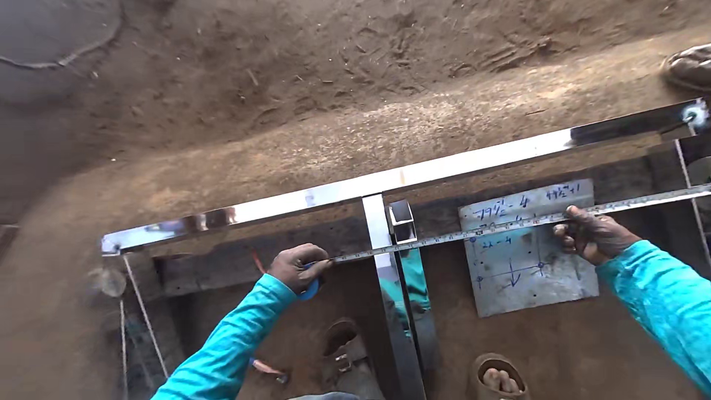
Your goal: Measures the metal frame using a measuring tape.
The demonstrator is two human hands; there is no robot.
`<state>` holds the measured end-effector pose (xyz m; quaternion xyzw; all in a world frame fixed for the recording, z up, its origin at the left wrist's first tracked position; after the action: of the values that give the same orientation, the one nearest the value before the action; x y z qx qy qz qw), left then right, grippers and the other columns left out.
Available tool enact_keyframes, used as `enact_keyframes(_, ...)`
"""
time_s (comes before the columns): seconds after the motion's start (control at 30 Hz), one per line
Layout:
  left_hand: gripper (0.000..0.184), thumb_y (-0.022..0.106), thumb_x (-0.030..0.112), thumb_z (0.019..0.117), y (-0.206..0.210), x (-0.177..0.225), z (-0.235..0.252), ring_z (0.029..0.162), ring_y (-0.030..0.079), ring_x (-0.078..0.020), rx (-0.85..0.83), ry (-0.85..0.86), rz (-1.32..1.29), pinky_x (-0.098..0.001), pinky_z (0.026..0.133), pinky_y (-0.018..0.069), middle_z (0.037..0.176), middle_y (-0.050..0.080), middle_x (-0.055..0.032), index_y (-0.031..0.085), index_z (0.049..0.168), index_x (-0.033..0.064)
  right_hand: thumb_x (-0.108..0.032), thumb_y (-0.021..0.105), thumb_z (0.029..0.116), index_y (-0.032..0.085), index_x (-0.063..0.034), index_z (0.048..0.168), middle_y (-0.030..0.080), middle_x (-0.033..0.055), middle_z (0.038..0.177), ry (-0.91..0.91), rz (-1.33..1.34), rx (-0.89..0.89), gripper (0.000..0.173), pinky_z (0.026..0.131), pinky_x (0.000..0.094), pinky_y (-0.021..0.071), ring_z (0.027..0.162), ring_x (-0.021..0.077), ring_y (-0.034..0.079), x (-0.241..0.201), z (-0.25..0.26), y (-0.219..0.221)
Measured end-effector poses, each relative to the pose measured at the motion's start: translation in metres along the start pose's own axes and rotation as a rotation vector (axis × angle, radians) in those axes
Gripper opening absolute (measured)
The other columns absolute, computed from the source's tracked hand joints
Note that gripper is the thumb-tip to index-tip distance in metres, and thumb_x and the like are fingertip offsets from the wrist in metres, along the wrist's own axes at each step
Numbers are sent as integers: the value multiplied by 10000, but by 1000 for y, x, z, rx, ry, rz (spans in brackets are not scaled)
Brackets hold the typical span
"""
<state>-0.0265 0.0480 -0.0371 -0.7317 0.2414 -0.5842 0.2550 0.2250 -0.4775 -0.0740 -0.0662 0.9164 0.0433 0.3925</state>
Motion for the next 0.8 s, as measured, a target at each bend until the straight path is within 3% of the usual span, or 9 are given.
enact_keyframes(0.17, 98, 702, 178, 905, 1, 1, 2, 775, 676, -94, -4, -1, 2, -358, 744, 584, 889, 723, -1, 748, 884, 94, -265, 362, 1096, 654, -129, 817, 692, 11, 640, 0, -46, -130, 426, 412, 198, 459, 446, 61, 556, -3, -3, 2)
enact_keyframes(0.27, 86, 700, 159, 894, 0, 3, 3, 769, 668, -87, -6, -1, -22, -339, 739, 579, 872, 712, 2, 745, 884, 87, -256, 381, 1087, 657, -126, 819, 686, -1, 645, -11, -67, -152, 407, 418, 195, 458, 450, 50, 547, -3, -2, 3)
enact_keyframes(0.37, 85, 719, 188, 875, -2, 0, 1, 730, 652, -41, -4, 46, -44, -264, 677, 571, 845, 701, 35, 740, 856, 107, -223, 452, 1048, 685, -119, 809, 662, 0, 628, -30, -34, -208, 350, 416, 197, 466, 450, 51, 545, -5, -4, 4)
enact_keyframes(0.5, 139, 762, 278, 827, 1, -6, -3, 650, 647, -23, 8, 59, -167, -219, 592, 568, 805, 708, 63, 733, 856, 146, -364, 673, 925, 742, -205, 909, 747, 46, 774, -67, -53, -593, 174, 481, 222, 533, 535, 85, 642, -18, -10, 19)
enact_keyframes(0.6, 134, 785, 248, 813, 8, -5, -6, 627, 659, -37, 1, 20, -286, -218, 581, 574, 780, 717, 55, 736, 875, 140, -426, 745, 897, 753, -145, 1041, 773, 56, 920, -158, -412, -929, 316, 553, 241, 567, 649, 107, 690, -43, -33, 73)
enact_keyframes(0.67, 128, 782, 211, 795, 10, -3, -8, 613, 660, -42, 5, -23, -320, -223, 573, 572, 753, 714, 49, 728, 875, 127, -242, 701, 953, 721, -88, 1144, 773, 35, 1024, -207, -863, -1009, 247, 652, 278, 587, 752, 119, 710, -57, -48, 111)
enact_keyframes(0.73, 133, 776, 213, 796, 13, -4, -12, 599, 662, -45, 9, -48, -334, -226, 562, 574, 739, 713, 44, 726, 877, 120, -150, 718, 964, 708, -76, 1203, 753, 57, 1025, -264, -1257, -881, 251, 817, 408, 573, 853, 185, 708, -64, -59, 137)
enact_keyframes(0.8, 153, 787, 223, 779, 15, -8, -19, 581, 648, -41, 29, -95, -365, -216, 544, 562, 729, 702, 45, 717, 869, 120, -110, 728, 946, 690, -29, 1228, 741, 113, 1006, -360, -1200, -668, 296, 846, 472, 567, 862, 243, 703, -74, -59, 140)
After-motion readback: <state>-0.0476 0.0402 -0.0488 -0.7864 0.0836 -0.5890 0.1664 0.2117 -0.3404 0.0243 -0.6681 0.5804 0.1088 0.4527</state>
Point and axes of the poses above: each hand's wrist, its own z-axis towards the middle knuckle, its own y-axis out of the palm, x = y × z, the point moved 2 cm from there along z, towards the middle knuckle
